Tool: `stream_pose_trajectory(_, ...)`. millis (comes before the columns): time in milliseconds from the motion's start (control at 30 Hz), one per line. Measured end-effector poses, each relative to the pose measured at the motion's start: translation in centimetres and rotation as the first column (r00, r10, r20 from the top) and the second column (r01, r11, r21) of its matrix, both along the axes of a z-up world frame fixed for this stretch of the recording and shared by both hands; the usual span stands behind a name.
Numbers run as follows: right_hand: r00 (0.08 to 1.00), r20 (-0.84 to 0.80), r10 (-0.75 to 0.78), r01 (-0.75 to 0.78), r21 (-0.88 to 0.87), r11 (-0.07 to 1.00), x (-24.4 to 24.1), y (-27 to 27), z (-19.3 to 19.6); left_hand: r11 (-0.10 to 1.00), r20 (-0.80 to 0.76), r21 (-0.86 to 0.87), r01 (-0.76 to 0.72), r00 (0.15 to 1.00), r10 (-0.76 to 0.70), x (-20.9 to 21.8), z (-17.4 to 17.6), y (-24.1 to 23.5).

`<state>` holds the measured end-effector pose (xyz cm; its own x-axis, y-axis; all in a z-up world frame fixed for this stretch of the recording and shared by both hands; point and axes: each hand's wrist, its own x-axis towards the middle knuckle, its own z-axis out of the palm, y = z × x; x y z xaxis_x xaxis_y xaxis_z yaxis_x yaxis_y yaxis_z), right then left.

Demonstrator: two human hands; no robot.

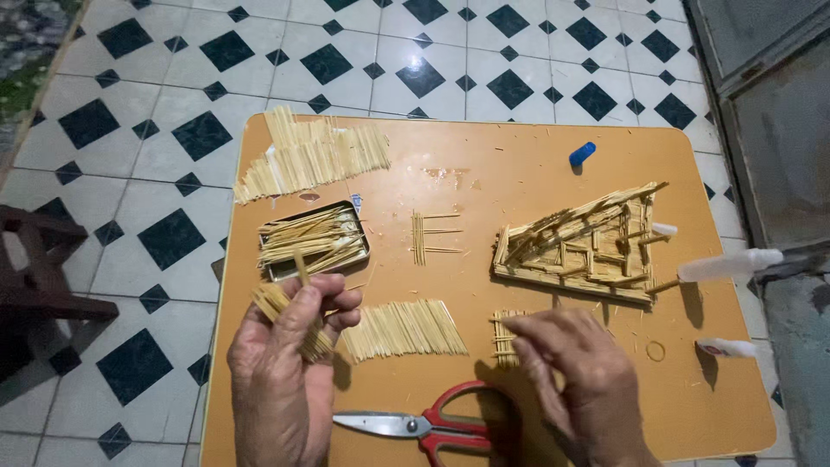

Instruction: The person arranges thin wooden sticks on a table, aligning them into small rectangular bundles. They repeatedly pick up sticks, place them in rows, and adjust the alignment. A partially assembled triangular structure and glue bottles are visible nearby.

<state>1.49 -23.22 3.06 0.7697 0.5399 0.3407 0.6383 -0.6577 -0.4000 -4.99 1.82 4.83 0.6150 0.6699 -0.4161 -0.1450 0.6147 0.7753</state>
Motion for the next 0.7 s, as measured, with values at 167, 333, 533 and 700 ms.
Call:
stream_pose_trajectory(167,0.983,0.017,0.185,-0.183,-0.098,0.978,-1.5,1.1,-2.6,0.999,-0.05,-0.004,-0.036,0.998,0.036,-1.7,1.1,0.6)
stream_pose_trajectory(333,0.974,-0.011,0.225,-0.223,-0.198,0.955,-2.6,3.0,-3.4,0.997,0.005,0.031,-0.065,0.998,0.064,-2.9,-0.2,0.7)
stream_pose_trajectory(533,0.97,0.046,0.237,-0.225,-0.181,0.957,-2.4,4.7,-4.5,0.998,-0.037,0.041,-0.051,0.998,0.052,-2.8,0.3,0.4)
stream_pose_trajectory(700,0.972,0.043,0.232,-0.219,-0.203,0.954,-2.3,4.9,-5.0,0.999,-0.116,0.0,-0.04,0.993,0.039,-2.3,1.5,0.3)
